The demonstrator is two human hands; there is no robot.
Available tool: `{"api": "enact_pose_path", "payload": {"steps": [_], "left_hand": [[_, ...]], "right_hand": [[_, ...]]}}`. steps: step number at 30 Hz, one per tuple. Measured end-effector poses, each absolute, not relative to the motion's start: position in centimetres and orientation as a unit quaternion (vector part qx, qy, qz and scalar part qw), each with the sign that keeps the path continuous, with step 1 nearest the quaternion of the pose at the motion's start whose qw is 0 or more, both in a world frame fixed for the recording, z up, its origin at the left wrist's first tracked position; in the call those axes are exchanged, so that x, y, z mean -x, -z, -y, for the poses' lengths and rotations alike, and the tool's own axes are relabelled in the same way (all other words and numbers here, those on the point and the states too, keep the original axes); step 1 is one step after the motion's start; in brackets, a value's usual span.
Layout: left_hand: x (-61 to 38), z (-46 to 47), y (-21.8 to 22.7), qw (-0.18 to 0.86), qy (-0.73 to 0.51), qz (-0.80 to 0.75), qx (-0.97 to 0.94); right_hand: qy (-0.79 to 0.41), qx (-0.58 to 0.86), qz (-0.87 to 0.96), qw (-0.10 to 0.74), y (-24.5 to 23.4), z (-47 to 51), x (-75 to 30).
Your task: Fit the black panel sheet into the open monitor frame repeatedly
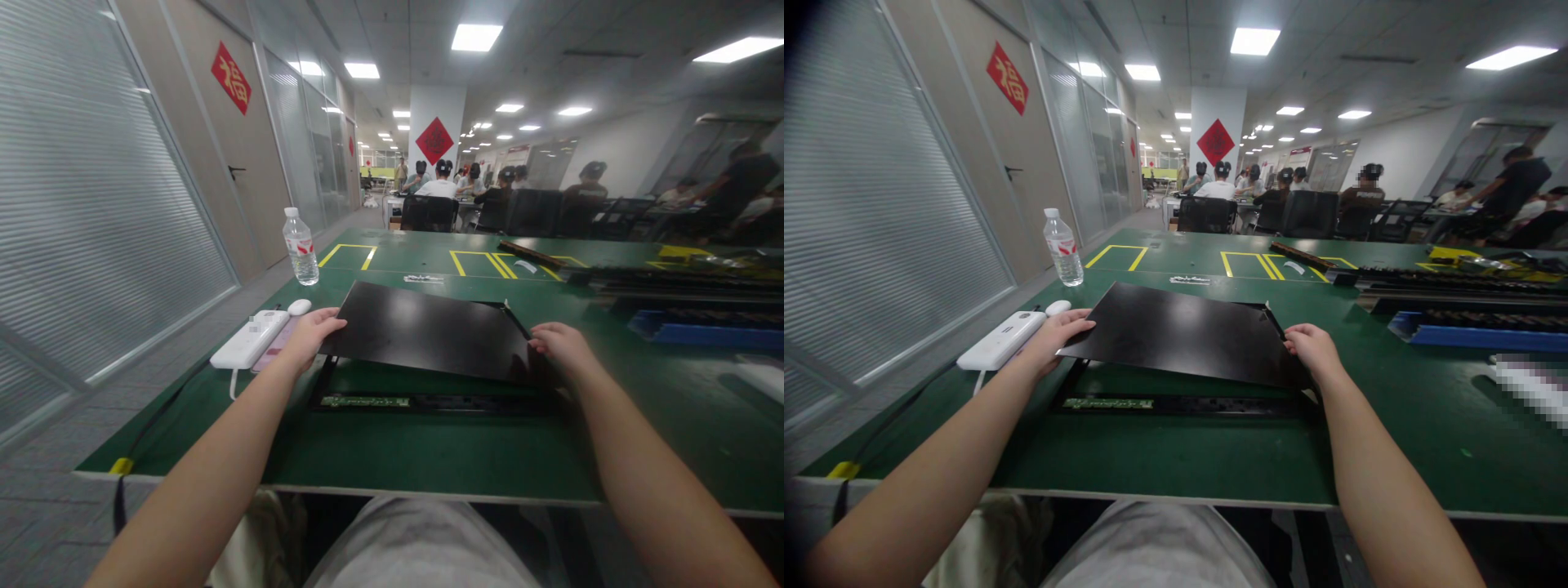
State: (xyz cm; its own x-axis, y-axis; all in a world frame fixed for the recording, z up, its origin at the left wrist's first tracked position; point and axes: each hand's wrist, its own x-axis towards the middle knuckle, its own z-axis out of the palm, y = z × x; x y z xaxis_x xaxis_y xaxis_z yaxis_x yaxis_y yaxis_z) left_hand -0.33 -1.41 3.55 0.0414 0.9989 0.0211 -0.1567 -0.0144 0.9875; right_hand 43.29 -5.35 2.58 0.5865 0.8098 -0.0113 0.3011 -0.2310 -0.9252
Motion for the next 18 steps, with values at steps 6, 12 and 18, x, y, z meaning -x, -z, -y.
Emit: {"api": "enact_pose_path", "payload": {"steps": [6, 12, 18], "left_hand": [[0.3, 1.5, -3.6, 0.54, -0.522, -0.448, -0.486], [0.1, 1.7, -3.9, 0.539, -0.504, -0.458, -0.496], [-0.2, 1.9, -3.9, 0.545, -0.506, -0.465, -0.481]], "right_hand": [[-0.247, 0.75, 0.392, 0.472, -1.6, 4.7, -44.3], [-0.213, 0.779, 0.414, 0.421, -0.7, 4.2, -45.4], [-0.186, 0.794, 0.439, 0.377, -0.3, 4.0, -46.2]]}}
